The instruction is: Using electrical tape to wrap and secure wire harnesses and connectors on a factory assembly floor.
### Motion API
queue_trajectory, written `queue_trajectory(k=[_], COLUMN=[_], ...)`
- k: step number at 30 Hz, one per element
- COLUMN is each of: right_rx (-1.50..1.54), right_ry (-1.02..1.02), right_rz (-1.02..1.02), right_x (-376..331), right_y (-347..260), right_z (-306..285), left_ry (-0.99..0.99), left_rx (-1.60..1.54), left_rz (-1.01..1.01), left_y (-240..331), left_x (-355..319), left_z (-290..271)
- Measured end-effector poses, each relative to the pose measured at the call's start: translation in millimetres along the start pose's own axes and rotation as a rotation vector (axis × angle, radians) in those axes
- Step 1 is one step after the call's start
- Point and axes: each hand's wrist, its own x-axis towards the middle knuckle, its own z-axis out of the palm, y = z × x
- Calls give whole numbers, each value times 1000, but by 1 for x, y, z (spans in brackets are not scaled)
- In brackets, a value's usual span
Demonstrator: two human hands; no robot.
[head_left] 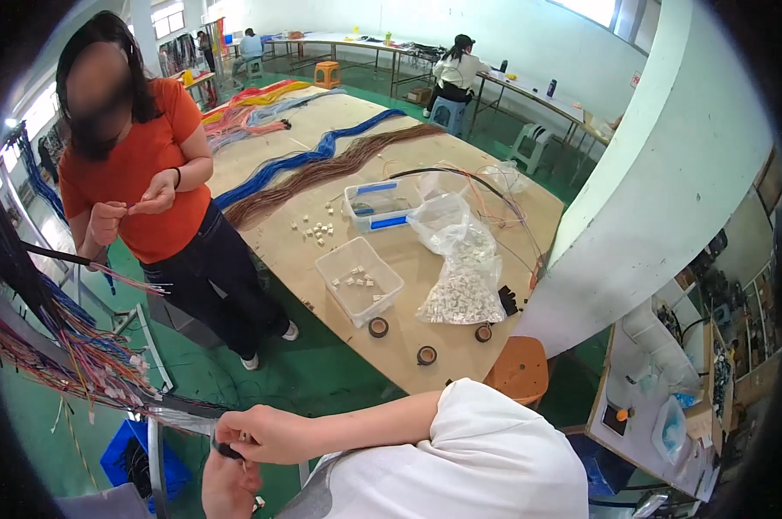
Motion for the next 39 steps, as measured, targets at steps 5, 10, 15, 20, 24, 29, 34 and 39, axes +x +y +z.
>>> queue_trajectory(k=[5, 10, 15, 20, 24, 29, 34, 39], right_rx=[286, 419, 160, 51, -10, 23, 22, 56], right_ry=[78, -51, -45, -122, -130, 37, 115, 104], right_rz=[11, 199, 50, 82, 137, 93, 89, -19], right_x=[4, 4, 1, 1, 3, 5, 4, 1], right_y=[23, 14, 6, -2, -3, 15, -4, -5], right_z=[4, -11, -15, -18, -16, -5, 2, 5], left_ry=[97, 57, 50, -53, -75, 199, 224, 13], left_rx=[-280, 145, -25, 24, 302, 945, 682, 29], left_rz=[20, 477, 238, -44, 92, 721, 730, 107], left_y=[-8, -18, -15, -12, -14, -27, -25, -5], left_x=[6, 7, 12, 15, 11, 14, 14, 5], left_z=[-17, -2, -1, -12, -12, -10, -2, 5])
